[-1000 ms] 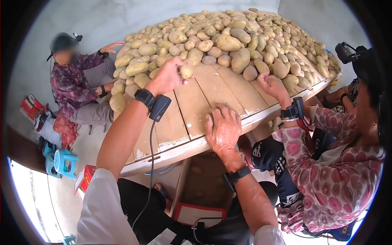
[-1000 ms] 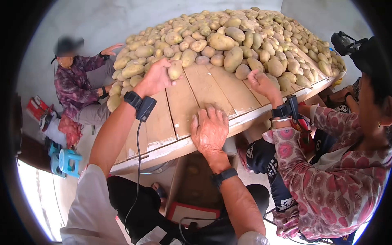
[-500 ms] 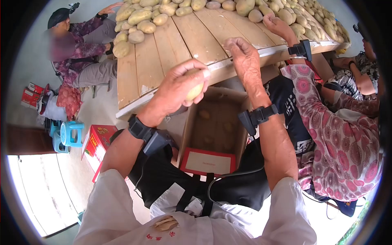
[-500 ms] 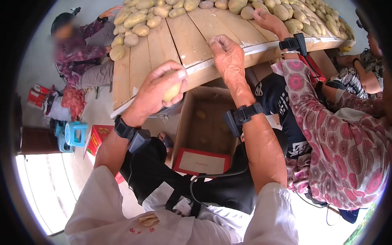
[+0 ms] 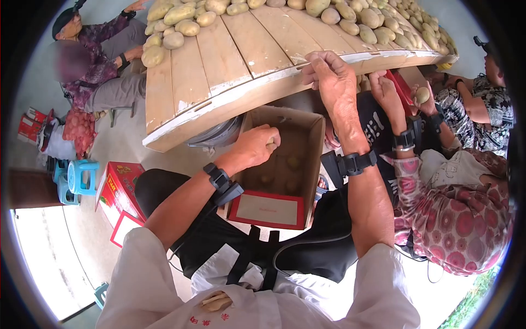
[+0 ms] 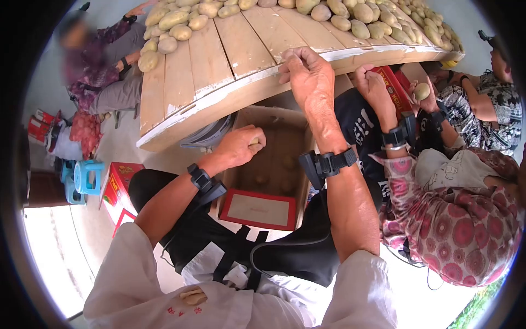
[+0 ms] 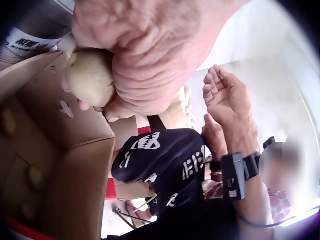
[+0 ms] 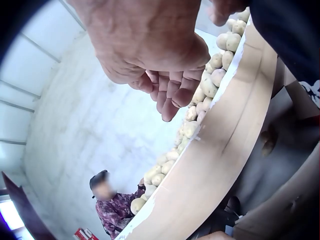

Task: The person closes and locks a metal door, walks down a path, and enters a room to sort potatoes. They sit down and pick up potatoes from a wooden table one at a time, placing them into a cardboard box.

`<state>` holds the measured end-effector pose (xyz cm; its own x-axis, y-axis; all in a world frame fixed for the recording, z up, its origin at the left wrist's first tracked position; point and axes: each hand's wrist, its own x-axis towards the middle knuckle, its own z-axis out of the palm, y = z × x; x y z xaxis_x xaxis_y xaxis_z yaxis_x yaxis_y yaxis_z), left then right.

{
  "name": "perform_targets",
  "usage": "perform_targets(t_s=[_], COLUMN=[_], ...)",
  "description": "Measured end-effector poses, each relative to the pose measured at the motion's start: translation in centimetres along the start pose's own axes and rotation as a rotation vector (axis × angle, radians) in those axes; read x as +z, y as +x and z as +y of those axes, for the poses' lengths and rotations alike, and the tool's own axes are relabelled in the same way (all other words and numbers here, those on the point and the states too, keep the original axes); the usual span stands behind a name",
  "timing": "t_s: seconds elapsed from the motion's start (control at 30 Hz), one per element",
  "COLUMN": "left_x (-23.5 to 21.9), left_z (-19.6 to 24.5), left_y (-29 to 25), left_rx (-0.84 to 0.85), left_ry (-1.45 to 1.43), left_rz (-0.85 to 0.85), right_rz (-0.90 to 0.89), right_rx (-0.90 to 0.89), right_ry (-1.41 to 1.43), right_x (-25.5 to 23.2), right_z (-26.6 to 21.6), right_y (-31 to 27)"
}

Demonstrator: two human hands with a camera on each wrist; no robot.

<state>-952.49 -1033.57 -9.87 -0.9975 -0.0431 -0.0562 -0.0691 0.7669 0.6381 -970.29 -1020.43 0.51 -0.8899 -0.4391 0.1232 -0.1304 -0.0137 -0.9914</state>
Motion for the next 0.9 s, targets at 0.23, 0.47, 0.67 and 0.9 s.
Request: perform_targets(t_s=[0.23,0.47,0.67,0.9], left_x=[2.2,2.4,0.0,-6.5], left_z=[-2.0,-2.3,1.9,7.8], left_y=[-0.1,0.4,1.8,4.0], left_rx=[0.009,-0.005,0.120,0.152], left_ry=[0.238,0.317,0.143,0.112], left_rz=[-0.143,-0.199,-0.021,0.111], right_rz=[-0.011,-0.043,-0.015,0.090], right_rx=[0.016,-0.023,-0.016,-0.018], right_ry=[0.106,0.113,0.181,0.178], right_x=[1.6,2.5,2.3,1.6], right_z=[-0.1,0.4,0.2,2.6], right_y=[0.4,0.9,0.9,3.4])
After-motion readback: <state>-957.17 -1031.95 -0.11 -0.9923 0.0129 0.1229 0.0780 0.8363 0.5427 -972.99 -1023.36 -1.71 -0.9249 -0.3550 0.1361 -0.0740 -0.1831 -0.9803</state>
